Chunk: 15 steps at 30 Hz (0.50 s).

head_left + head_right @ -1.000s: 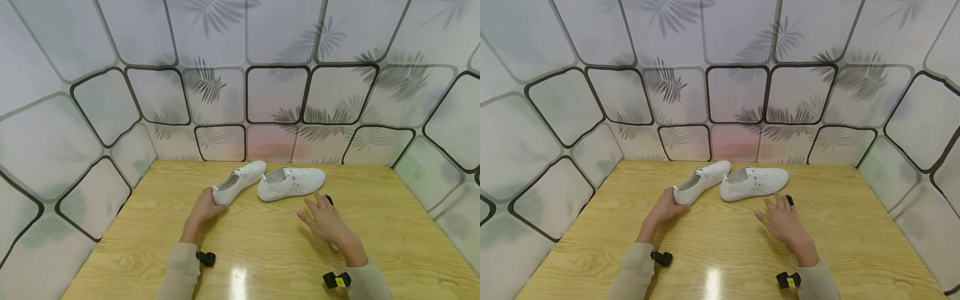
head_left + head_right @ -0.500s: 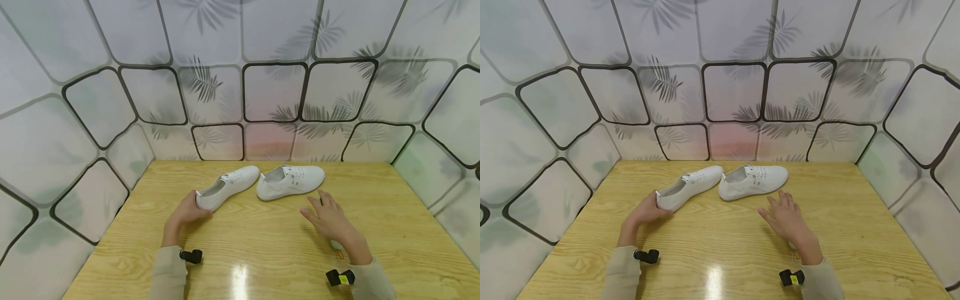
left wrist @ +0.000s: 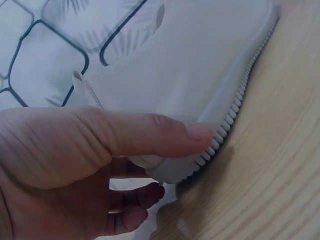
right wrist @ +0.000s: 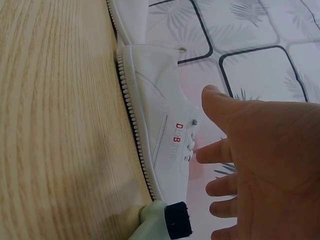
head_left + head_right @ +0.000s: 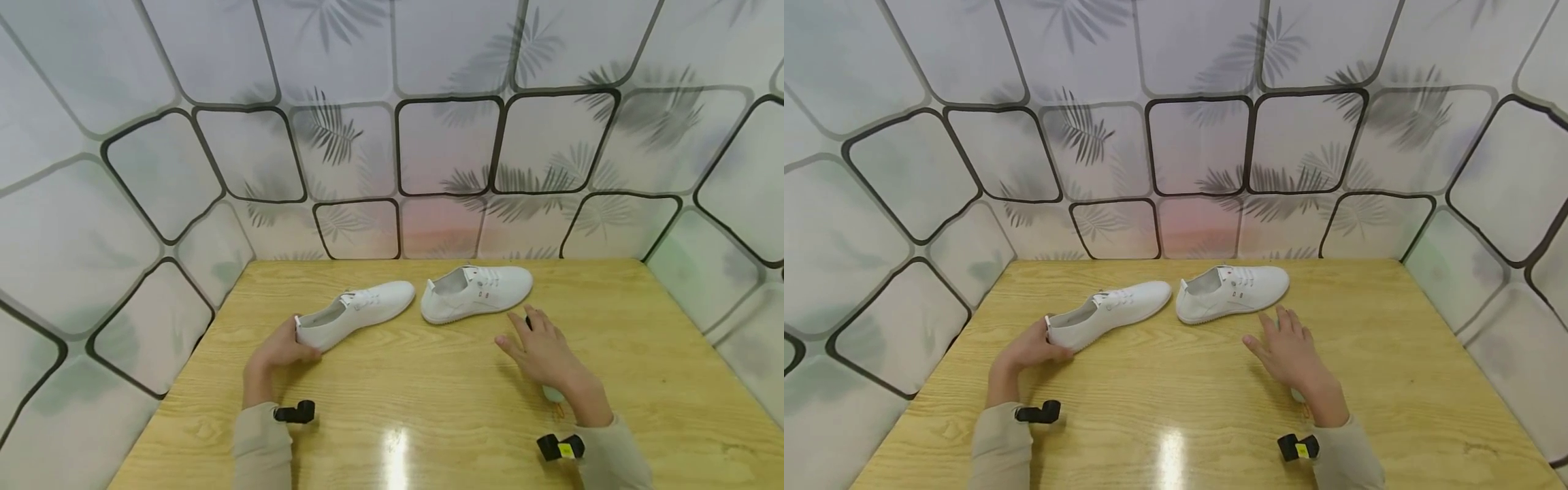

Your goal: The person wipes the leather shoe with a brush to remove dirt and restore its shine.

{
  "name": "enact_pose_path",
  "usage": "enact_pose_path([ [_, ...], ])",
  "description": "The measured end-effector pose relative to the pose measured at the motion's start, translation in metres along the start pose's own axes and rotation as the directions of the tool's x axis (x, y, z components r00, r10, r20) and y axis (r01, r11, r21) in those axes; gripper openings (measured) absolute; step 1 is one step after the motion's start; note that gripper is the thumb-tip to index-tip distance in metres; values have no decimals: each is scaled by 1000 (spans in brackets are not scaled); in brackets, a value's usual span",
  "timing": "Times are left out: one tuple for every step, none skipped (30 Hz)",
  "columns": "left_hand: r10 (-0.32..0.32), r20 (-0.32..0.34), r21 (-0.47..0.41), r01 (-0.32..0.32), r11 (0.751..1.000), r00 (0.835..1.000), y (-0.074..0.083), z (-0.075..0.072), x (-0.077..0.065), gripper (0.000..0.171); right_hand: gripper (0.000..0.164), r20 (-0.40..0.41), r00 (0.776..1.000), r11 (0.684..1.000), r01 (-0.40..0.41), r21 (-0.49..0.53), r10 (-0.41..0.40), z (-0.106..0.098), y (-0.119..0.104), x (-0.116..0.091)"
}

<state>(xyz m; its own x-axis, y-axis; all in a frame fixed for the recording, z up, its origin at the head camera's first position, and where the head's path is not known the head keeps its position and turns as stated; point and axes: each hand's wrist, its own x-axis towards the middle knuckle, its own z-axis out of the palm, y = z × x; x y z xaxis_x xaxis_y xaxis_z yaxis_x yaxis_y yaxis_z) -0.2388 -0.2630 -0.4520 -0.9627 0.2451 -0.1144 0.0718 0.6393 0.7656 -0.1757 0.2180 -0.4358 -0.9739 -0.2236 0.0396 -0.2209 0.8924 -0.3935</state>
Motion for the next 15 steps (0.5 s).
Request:
enact_pose_path([
  [6, 2, -6, -6, 1000, 1000, -1, -2, -2, 65, 71, 0, 1000, 1000, 2, -4, -2, -1, 0, 0],
  [15, 9, -13, -15, 1000, 1000, -2, -4, -4, 66, 72, 1, 1000, 1000, 2, -6, -2, -1, -1, 1],
  [22, 13, -18, -22, 1000, 1000, -3, -6, -6, 66, 72, 3, 1000, 1000, 2, -9, -2, -2, -1, 1],
  [28, 18, -25, -28, 999, 999, -4, -8, -7, 66, 73, 10, 1000, 1000, 0, -8, 0, -3, -1, 1],
  [33, 24, -30, -32, 999, 999, -5, -11, -9, 67, 74, 17, 1000, 1000, -4, -6, 4, -3, -1, 2],
  [41, 29, -33, -40, 999, 999, -6, -13, -11, 68, 74, 17, 1000, 1000, -3, -6, 3, -3, -2, 2],
  [51, 40, -38, -50, 998, 998, -7, -15, -12, 68, 75, 19, 1000, 1000, -7, -5, 7, -3, -2, 2],
  [57, 48, -44, -55, 998, 997, -8, -16, -13, 69, 76, 22, 1000, 1000, -11, -6, 11, -3, -2, 1],
  [66, 57, -45, -63, 997, 996, -8, -18, -14, 70, 76, 23, 1000, 1000, -16, -6, 16, -3, -2, 1],
  [71, 64, -51, -68, 996, 995, -9, -19, -14, 71, 77, 25, 999, 1000, -21, -6, 21, -2, -2, 1],
  [78, 71, -52, -75, 996, 994, -10, -20, -15, 72, 77, 28, 999, 1000, -27, -6, 27, -2, -2, 1],
  [87, 79, -52, -83, 995, 993, -10, -21, -15, 73, 77, 30, 999, 999, -33, -6, 33, -2, -2, 1],
  [95, 87, -47, -91, 995, 992, -11, -22, -15, 74, 77, 36, 999, 999, -41, -7, 41, -2, -1, 1],
  [101, 94, -46, -97, 994, 990, -11, -22, -14, 74, 78, 38, 998, 999, -46, -8, 46, -1, -1, 0],
  [113, 102, -37, -110, 993, 988, -11, -23, -14, 75, 77, 38, 998, 999, -49, -5, 49, -1, -1, 0],
])
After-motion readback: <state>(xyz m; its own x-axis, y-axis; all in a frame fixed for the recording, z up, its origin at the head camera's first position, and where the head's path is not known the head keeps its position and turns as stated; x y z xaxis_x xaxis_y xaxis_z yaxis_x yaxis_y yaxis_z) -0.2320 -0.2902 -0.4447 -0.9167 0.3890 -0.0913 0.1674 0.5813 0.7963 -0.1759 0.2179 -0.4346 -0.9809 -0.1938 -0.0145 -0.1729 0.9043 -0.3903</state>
